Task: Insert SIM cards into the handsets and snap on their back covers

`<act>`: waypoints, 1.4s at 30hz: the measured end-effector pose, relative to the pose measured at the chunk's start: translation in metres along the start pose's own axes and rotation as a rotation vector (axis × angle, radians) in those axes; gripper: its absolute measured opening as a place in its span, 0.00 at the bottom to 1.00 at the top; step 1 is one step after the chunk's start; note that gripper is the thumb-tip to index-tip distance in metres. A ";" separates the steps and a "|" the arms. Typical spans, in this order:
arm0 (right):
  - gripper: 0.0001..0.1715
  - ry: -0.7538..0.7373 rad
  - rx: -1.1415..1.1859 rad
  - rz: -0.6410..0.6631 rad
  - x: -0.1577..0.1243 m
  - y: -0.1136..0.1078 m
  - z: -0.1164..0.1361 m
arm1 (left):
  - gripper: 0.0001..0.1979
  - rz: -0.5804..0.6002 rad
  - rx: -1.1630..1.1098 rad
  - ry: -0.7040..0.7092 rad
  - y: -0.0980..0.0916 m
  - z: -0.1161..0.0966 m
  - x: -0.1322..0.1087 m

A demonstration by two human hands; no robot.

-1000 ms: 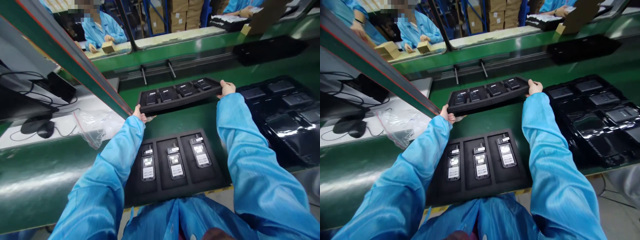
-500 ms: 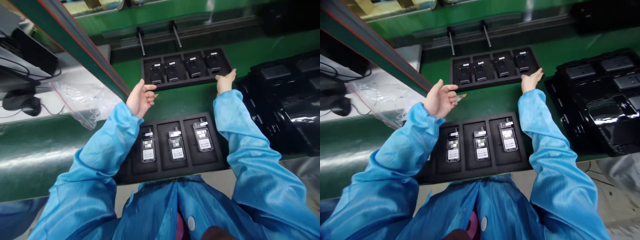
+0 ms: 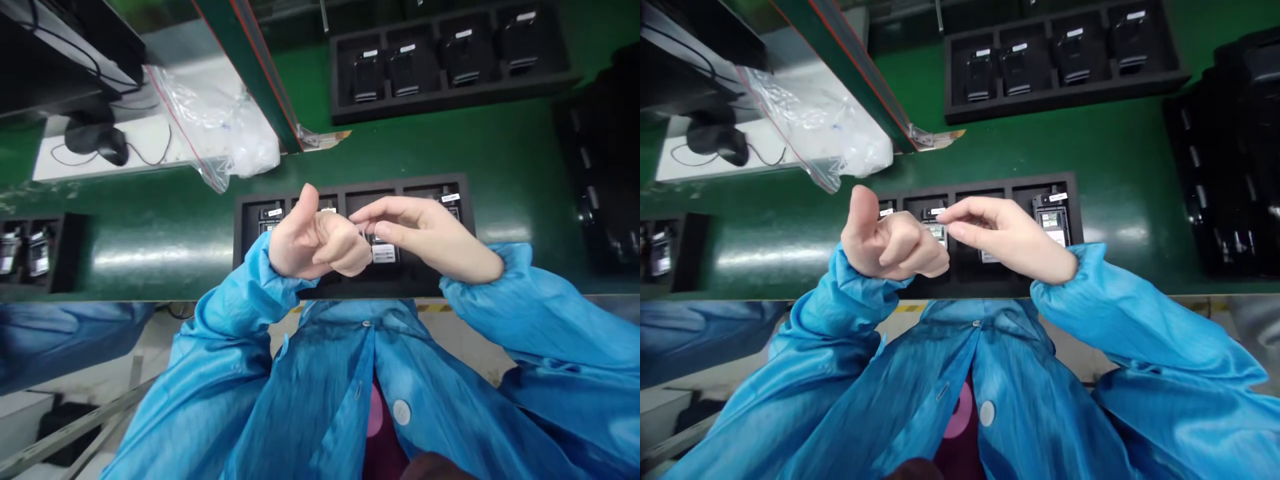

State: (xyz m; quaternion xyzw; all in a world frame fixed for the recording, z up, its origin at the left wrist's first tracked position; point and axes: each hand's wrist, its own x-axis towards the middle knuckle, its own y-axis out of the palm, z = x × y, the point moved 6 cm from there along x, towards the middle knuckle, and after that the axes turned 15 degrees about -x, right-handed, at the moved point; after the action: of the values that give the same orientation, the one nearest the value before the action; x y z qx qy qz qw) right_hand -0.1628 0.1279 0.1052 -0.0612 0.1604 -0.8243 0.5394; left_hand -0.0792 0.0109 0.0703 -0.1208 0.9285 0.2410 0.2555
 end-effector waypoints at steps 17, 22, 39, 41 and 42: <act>0.06 -0.035 -0.362 -0.574 -0.060 -0.039 -0.035 | 0.23 0.239 -0.149 0.370 0.039 0.041 0.008; 0.08 0.076 -0.852 -0.569 -0.078 -0.093 -0.066 | 0.16 0.208 0.251 0.332 0.043 0.049 0.037; 0.17 0.191 -1.103 -0.343 -0.050 -0.116 -0.127 | 0.20 0.299 1.490 1.091 0.096 0.047 0.087; 0.18 0.170 -1.115 -0.330 -0.050 -0.117 -0.126 | 0.23 0.301 1.502 1.096 0.095 0.051 0.092; 0.18 0.161 -1.118 -0.319 -0.050 -0.117 -0.126 | 0.24 0.304 1.505 1.098 0.094 0.052 0.093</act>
State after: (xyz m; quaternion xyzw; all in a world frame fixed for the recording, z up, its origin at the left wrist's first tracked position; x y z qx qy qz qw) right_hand -0.2789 0.2412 0.0285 -0.2972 0.6001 -0.6875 0.2807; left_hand -0.1688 0.1083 0.0178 0.1018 0.8365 -0.4815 -0.2410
